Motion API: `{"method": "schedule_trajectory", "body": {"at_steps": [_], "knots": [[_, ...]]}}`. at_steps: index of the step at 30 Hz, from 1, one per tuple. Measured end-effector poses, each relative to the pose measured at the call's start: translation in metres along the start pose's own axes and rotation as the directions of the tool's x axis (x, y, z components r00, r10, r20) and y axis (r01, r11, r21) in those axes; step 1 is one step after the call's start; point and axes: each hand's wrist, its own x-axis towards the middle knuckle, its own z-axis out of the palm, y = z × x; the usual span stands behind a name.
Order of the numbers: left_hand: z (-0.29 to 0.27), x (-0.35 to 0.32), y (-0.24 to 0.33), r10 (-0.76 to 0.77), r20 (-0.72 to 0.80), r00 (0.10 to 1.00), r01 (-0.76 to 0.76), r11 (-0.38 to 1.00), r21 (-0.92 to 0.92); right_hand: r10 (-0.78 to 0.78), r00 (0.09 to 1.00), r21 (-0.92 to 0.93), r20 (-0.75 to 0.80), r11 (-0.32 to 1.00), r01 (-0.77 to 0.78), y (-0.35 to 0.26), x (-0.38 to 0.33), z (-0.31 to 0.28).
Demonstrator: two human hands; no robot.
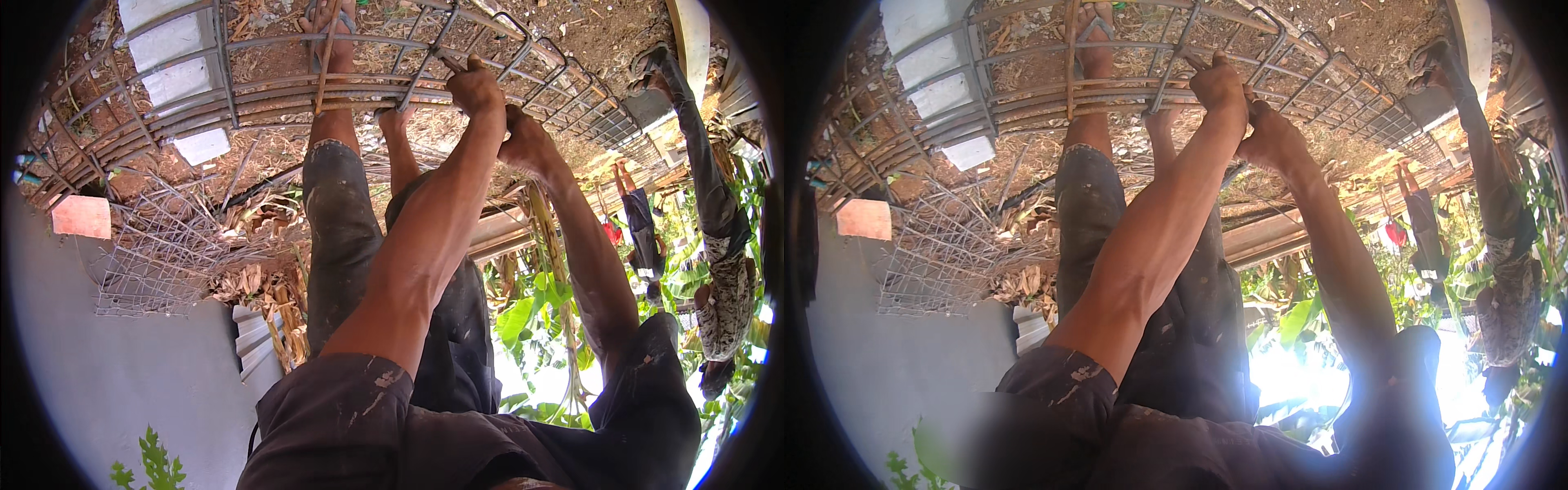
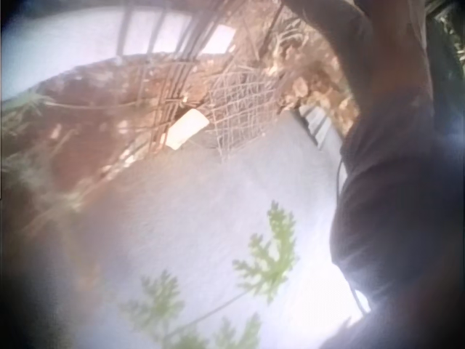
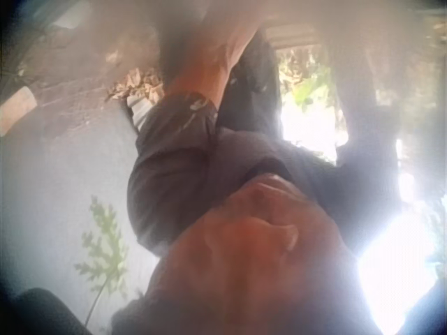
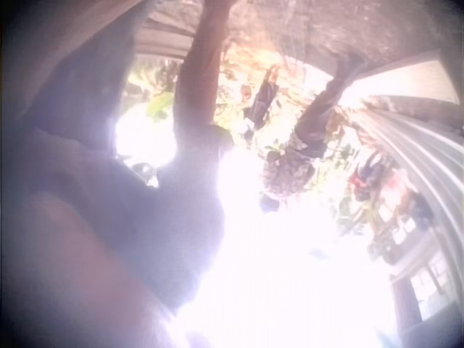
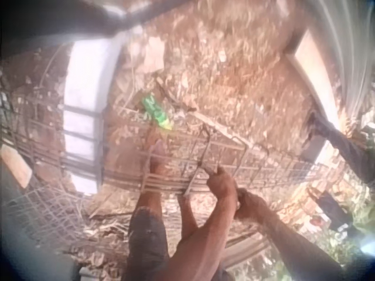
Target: The person assembles a metal mesh structure by hand, bending and interlocking metal rods to form a grid. They repeatedly adjust and secure the mesh sections on the ground.
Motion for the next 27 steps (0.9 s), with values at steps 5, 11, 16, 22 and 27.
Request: {"method": "schedule_trajectory", "body": {"at_steps": [5,11,16,22,27], "knots": [[-0.029,-0.045,0.024,0.118,-0.105,0.988,-0.053,0.875,0.481,-0.073,0.981,0.198,0.181,0.980,0.036,0.008,0.004,0.045],[-0.041,-0.053,0.022,0.262,-0.127,0.957,-0.124,0.761,0.636,-0.163,0.982,0.895,0.098,0.446,-0.016,0.003,-0.007,0.087],[-0.100,-0.046,0.003,0.487,0.272,0.830,-0.557,0.738,0.381,-0.353,0.807,0.866,0.473,0.020,-0.499,0.003,-0.039,0.091],[-0.117,-0.035,-0.039,0.881,0.278,0.382,-0.840,0.206,0.502,-0.420,0.850,0.936,0.317,-0.004,-0.351,0.030,-0.056,0.110],[-0.102,-0.083,-0.073,0.862,0.505,-0.047,-0.959,-0.181,0.219,-0.370,0.929,0.901,0.021,-0.395,-0.178,0.065,-0.032,0.132]]}}
